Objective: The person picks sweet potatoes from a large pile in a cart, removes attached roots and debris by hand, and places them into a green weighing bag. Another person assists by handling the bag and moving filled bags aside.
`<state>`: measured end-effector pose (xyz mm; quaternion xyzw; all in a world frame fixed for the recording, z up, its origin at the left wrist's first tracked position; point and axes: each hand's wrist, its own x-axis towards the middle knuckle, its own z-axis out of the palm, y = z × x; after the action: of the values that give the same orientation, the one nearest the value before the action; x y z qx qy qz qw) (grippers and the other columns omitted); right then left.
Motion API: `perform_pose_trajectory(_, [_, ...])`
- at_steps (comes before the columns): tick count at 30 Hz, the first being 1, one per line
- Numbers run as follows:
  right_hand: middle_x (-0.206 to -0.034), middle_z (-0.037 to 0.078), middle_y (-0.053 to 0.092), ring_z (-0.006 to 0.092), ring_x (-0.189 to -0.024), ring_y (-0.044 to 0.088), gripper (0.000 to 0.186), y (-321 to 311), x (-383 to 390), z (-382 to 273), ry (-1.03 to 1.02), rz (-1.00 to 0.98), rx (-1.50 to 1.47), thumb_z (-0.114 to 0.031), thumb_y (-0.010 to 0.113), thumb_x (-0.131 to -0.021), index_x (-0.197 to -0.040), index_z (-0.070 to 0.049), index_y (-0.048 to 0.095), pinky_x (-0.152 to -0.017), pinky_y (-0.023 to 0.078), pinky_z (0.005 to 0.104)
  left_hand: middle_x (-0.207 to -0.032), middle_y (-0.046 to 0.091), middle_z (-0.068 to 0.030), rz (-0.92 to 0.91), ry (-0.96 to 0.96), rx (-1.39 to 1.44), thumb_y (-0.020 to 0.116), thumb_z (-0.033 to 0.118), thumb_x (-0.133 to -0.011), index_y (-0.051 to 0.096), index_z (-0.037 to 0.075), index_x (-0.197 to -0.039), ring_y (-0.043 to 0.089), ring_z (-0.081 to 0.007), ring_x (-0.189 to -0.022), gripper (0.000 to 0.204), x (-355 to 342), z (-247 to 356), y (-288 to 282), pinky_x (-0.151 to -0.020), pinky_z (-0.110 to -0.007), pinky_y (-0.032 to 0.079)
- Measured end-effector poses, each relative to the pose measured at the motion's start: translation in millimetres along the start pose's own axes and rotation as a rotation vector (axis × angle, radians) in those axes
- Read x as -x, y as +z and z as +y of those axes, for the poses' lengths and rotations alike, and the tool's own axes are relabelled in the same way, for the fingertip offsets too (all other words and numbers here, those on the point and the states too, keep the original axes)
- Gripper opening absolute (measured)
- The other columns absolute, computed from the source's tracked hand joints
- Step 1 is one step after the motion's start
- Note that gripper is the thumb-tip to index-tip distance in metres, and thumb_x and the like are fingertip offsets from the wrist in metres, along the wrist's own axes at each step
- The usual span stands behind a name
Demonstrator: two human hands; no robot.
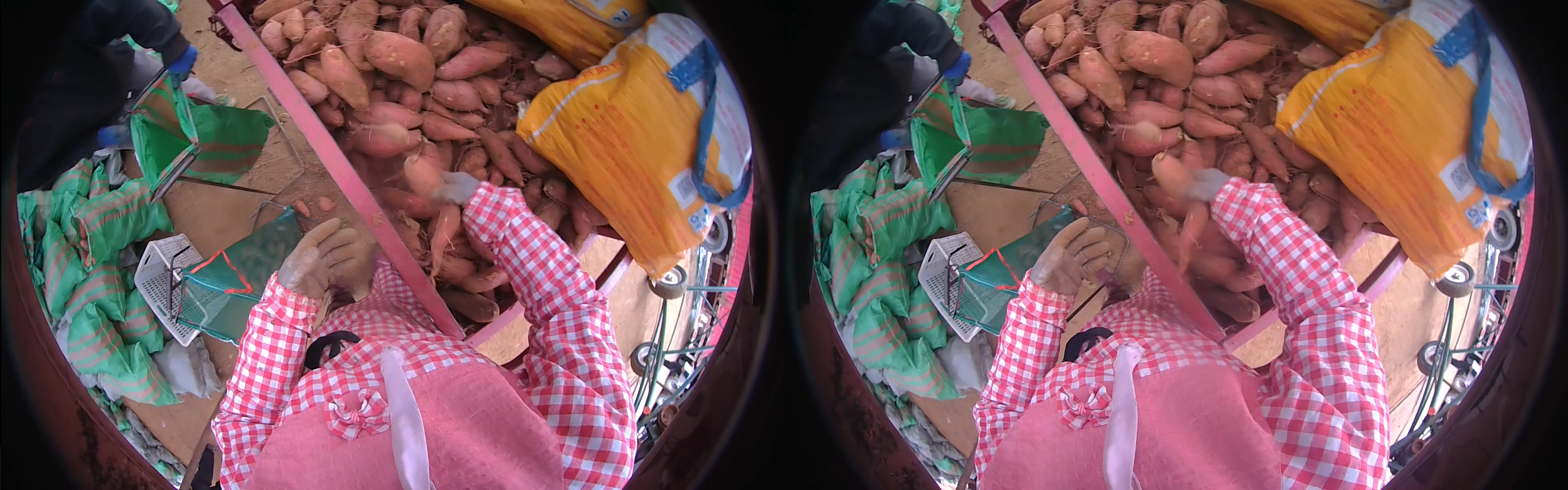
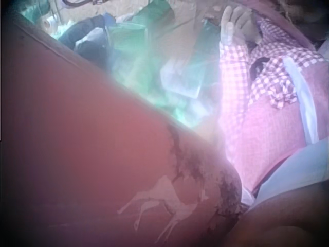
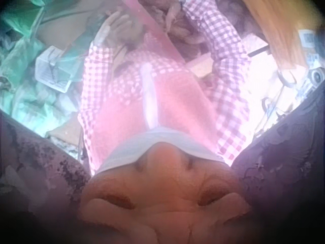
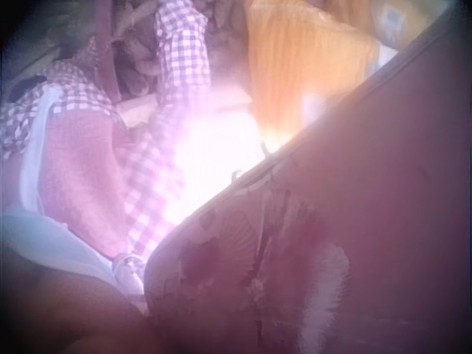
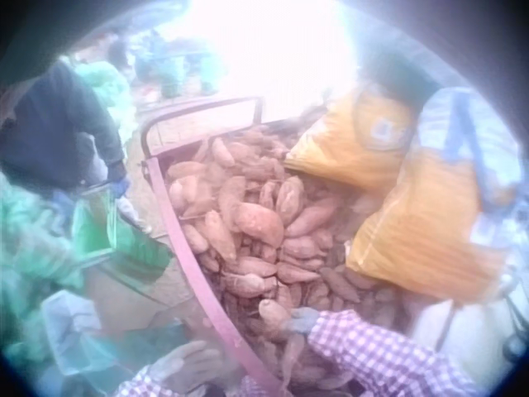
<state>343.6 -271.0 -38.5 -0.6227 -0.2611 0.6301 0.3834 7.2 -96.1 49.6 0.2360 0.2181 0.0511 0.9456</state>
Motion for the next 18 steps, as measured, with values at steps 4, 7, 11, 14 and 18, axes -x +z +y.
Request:
perform_pose_trajectory(4, [-0.113,0.010,0.064,0.0172,-0.102,0.060,0.051,11.7,36.8,-30.8,-0.086,0.280,-0.042,-0.019,0.070,-0.083,-0.126,0.003,0.055,-0.089,0.049,0.0312,-0.144,0.043,-0.0214,0.050,-0.141,0.003,0.074,0.037,-0.081,0.028,0.001,-0.147,0.049,-0.0360,-0.128,0.089,-16.2,-20.0,12.6,-0.104,-0.048,0.043])
perform_pose_trajectory(7, [-0.108,0.011,0.064,0.0189,-0.096,0.062,0.053,67.9,55.5,-60.5,-0.273,0.377,-0.249,-0.018,0.072,-0.079,-0.124,0.004,0.053,-0.085,0.051,0.0324,-0.144,0.043,-0.0193,-0.005,-0.089,-0.231,0.074,0.031,-0.083,0.032,0.002,-0.146,0.047,-0.0298,-0.130,0.081,-25.5,-41.2,41.5,-0.103,-0.042,0.043])
perform_pose_trajectory(11, [-0.111,0.013,0.062,0.0192,-0.101,0.060,0.058,120.3,69.0,-89.4,-0.302,0.379,-0.033,-0.024,0.073,-0.081,-0.126,0.004,0.051,-0.088,0.049,0.0327,-0.114,0.059,-0.0123,-0.068,-0.026,-0.732,0.067,0.018,-0.088,0.041,0.001,-0.136,0.060,-0.0164,-0.094,0.057,-26.4,-62.8,76.5,-0.076,-0.029,0.050])
perform_pose_trajectory(14, [-0.113,0.012,0.061,0.0198,-0.103,0.059,0.057,99.5,83.6,-103.4,-0.211,0.420,-0.392,-0.024,0.071,-0.084,-0.128,0.005,0.048,-0.089,0.048,0.0329,-0.073,0.057,-0.0017,0.113,-0.318,-0.711,0.062,0.013,-0.090,0.048,0.001,-0.126,0.047,-0.0078,-0.051,0.041,-19.7,-53.9,80.8,-0.047,-0.022,0.038])
perform_pose_trajectory(18, [-0.122,0.012,0.055,0.0204,-0.110,0.056,0.056,70.9,101.5,-110.9,-0.322,0.536,-0.328,-0.017,0.065,-0.086,-0.133,0.005,0.043,-0.096,0.047,0.0364,-0.107,0.059,-0.0103,0.049,-0.201,-0.357,0.070,0.024,-0.087,0.041,0.003,-0.137,0.059,-0.0127,-0.081,0.062,-28.4,-29.2,79.6,-0.064,-0.024,0.046])
